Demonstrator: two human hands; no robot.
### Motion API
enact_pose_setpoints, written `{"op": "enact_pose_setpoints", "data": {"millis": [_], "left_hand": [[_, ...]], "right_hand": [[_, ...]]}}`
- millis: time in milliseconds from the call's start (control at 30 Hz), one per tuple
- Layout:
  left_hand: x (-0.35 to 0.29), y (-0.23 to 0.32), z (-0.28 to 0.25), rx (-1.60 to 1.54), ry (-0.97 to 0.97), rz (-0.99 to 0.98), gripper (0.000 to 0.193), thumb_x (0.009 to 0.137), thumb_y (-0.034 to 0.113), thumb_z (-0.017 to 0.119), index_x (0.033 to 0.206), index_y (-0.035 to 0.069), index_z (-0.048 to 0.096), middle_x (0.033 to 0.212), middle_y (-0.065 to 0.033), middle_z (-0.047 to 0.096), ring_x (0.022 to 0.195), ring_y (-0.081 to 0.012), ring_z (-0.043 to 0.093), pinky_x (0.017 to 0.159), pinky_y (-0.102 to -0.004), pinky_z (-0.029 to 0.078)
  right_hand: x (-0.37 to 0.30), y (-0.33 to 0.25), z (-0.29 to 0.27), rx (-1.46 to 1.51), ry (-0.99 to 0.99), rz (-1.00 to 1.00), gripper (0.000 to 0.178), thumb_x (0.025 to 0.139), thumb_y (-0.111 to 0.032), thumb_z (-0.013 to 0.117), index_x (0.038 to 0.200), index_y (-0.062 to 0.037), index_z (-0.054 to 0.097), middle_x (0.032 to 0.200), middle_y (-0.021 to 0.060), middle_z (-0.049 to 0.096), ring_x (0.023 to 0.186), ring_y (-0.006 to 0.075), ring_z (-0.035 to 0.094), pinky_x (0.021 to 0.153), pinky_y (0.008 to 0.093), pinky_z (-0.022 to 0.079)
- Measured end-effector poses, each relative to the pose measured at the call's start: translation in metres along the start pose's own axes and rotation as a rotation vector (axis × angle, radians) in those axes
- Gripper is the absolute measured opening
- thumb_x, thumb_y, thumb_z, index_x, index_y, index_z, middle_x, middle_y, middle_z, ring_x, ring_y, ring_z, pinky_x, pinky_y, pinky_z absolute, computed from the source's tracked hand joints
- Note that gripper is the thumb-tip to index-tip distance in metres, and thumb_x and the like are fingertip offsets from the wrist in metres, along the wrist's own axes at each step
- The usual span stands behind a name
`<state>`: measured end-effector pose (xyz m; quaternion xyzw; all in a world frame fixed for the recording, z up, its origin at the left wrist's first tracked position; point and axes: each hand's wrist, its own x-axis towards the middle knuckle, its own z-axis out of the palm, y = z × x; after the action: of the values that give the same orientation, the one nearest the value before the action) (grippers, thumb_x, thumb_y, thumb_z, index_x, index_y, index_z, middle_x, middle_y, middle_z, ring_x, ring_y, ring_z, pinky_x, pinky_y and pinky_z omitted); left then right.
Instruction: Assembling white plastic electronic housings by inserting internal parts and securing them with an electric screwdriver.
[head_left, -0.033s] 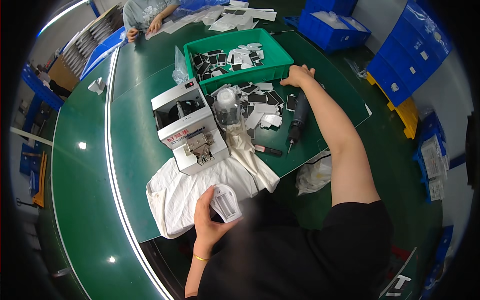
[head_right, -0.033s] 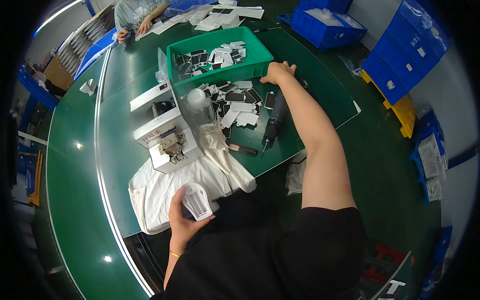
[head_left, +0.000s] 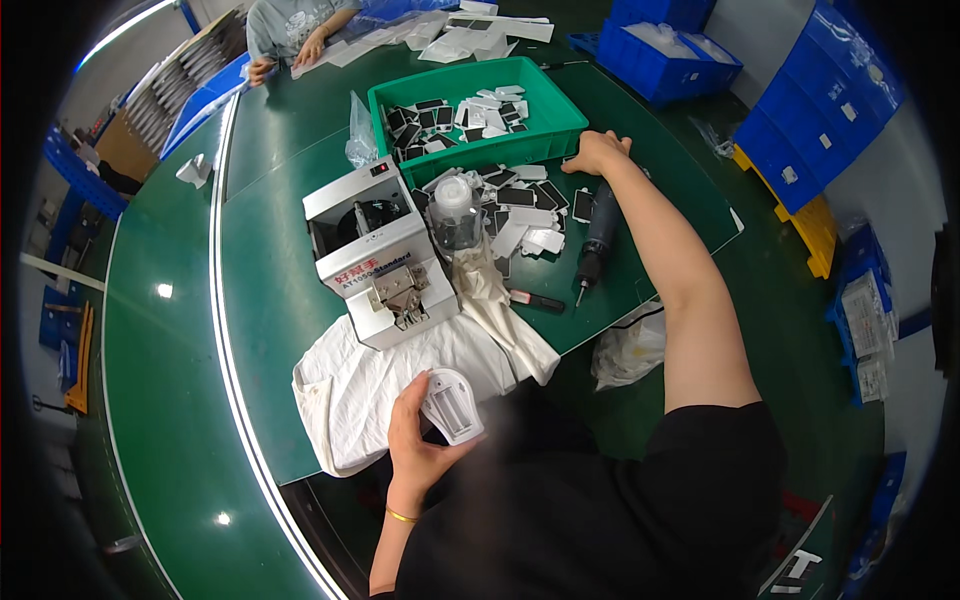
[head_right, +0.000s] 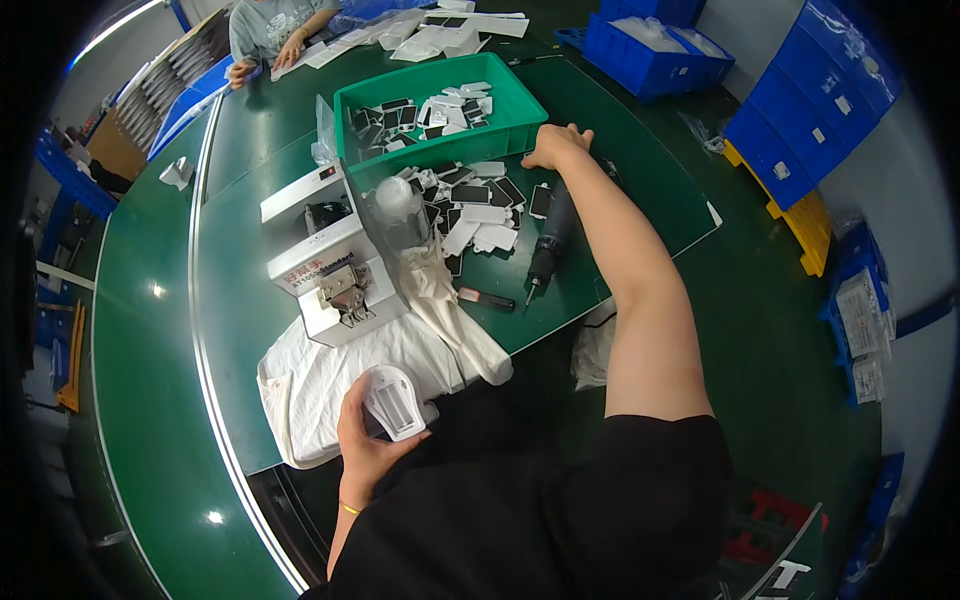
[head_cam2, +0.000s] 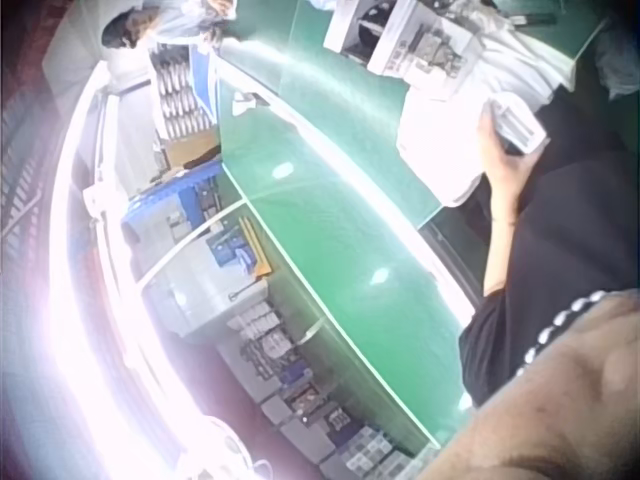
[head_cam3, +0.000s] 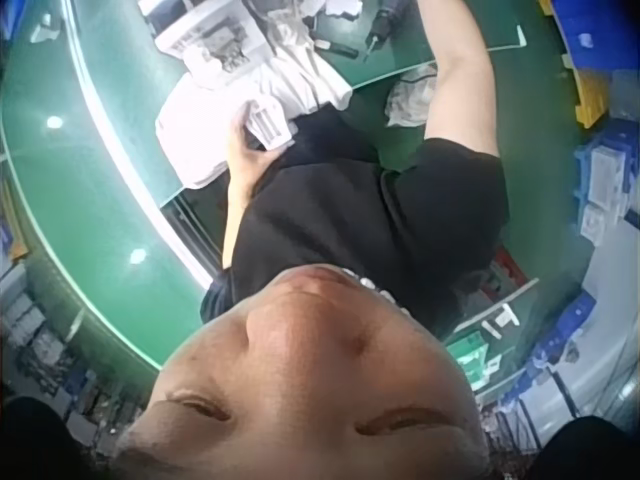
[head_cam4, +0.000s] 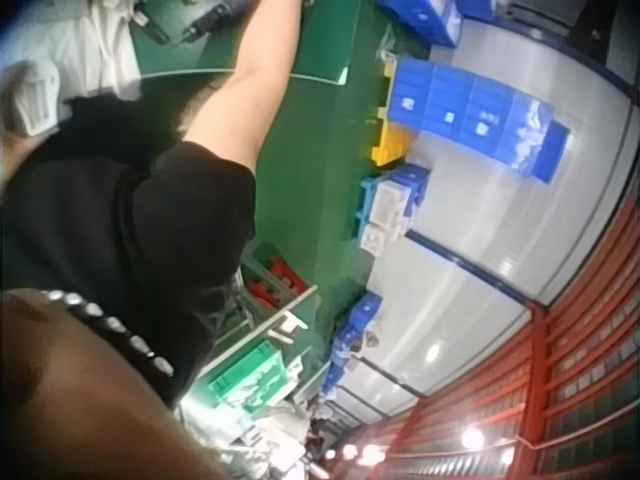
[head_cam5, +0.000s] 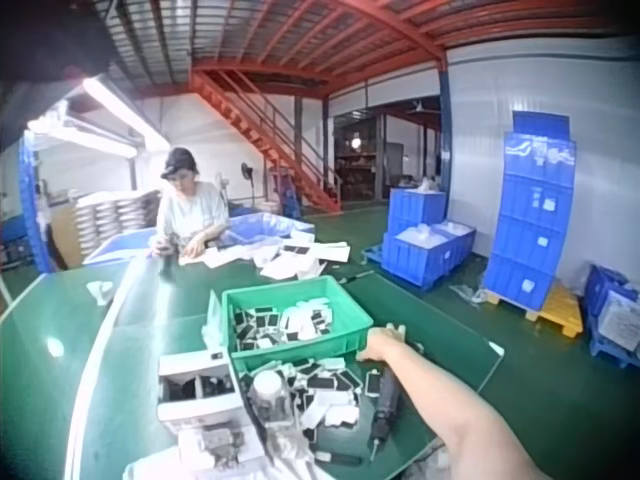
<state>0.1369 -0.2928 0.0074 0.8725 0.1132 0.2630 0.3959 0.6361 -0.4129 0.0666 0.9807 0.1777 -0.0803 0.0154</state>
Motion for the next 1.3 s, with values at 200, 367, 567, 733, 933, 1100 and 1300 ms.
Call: {"op": "enact_pose_setpoints", "data": {"millis": [200, 367, 567, 733, 933, 1100, 1300], "left_hand": [[0.002, -0.001, -0.001, -0.009, -0.001, 0.023, 0.099, 0.052, 0.025, 0.097, 0.135, -0.002, 0.049, 0.127, -0.0166, 0.058, 0.118, -0.031, 0.059, 0.102, -0.0384, 0.045], [0.001, -0.001, 0.0, -0.013, 0.001, 0.025, 0.1, 0.052, 0.025, 0.097, 0.135, -0.002, 0.048, 0.128, -0.0168, 0.058, 0.118, -0.0309, 0.058, 0.102, -0.0385, 0.045], [0.0, 0.001, 0.001, -0.004, -0.003, 0.009, 0.1, 0.053, 0.025, 0.097, 0.136, -0.003, 0.048, 0.129, -0.0169, 0.057, 0.119, -0.0308, 0.058, 0.102, -0.0381, 0.045], [0.004, 0.002, 0.0, 0.004, 0.009, 0.032, 0.099, 0.053, 0.018, 0.095, 0.138, 0.003, 0.047, 0.13, -0.0155, 0.058, 0.114, -0.0327, 0.06, 0.098, -0.039, 0.049], [0.001, -0.004, -0.001, -0.001, 0.016, 0.015, 0.1, 0.052, 0.022, 0.096, 0.137, 0.0, 0.047, 0.129, -0.0164, 0.058, 0.116, -0.0318, 0.059, 0.099, -0.0385, 0.047], [0.005, -0.001, -0.002, 0.009, -0.007, 0.016, 0.102, 0.05, 0.028, 0.098, 0.134, -0.002, 0.048, 0.126, -0.0181, 0.058, 0.115, -0.0329, 0.059, 0.1, -0.0386, 0.046], [-0.002, 0.004, 0.001, -0.051, -0.01, -0.104, 0.097, 0.052, 0.026, 0.096, 0.135, 0.003, 0.05, 0.126, -0.0166, 0.059, 0.114, -0.0352, 0.058, 0.097, -0.0412, 0.049]], "right_hand": [[-0.039, -0.021, -0.017, 0.031, 0.11, -0.055, 0.059, 0.07, -0.048, 0.081, 0.111, -0.0063, 0.072, 0.115, 0.0126, 0.07, 0.116, 0.0301, 0.058, 0.096, 0.0468, 0.038], [-0.035, -0.035, -0.007, 0.521, 0.181, -0.536, 0.039, 0.078, -0.034, 0.078, 0.1, -0.0026, 0.073, 0.098, 0.013, 0.073, 0.088, 0.0242, 0.069, 0.076, 0.0325, 0.053], [-0.017, -0.052, -0.007, 0.453, 0.24, -0.389, 0.025, 0.079, -0.027, 0.075, 0.096, -0.0079, 0.074, 0.095, 0.0083, 0.074, 0.089, 0.0241, 0.07, 0.079, 0.036, 0.054], [-0.023, -0.078, 0.02, 0.577, 0.248, -0.661, 0.022, 0.08, -0.028, 0.072, 0.095, -0.012, 0.076, 0.094, 0.0099, 0.074, 0.09, 0.0284, 0.07, 0.08, 0.0394, 0.055], [-0.036, -0.117, 0.0, 0.706, 0.279, -0.556, 0.028, 0.081, -0.034, 0.076, 0.093, -0.009, 0.076, 0.085, 0.0092, 0.074, 0.079, 0.0229, 0.071, 0.072, 0.033, 0.055], [0.036, -0.13, -0.03, 0.682, 0.325, -0.422, 0.071, 0.07, -0.057, 0.079, 0.127, -0.0188, 0.064, 0.12, 0.0131, 0.068, 0.109, 0.0285, 0.065, 0.09, 0.0397, 0.052], [0.113, -0.145, -0.016, 0.342, 0.046, -0.11, 0.134, 0.053, -0.07, 0.083, 0.159, -0.0268, 0.012, 0.161, 0.0204, 0.019, 0.143, 0.0482, 0.027, 0.112, 0.0582, 0.033]]}}
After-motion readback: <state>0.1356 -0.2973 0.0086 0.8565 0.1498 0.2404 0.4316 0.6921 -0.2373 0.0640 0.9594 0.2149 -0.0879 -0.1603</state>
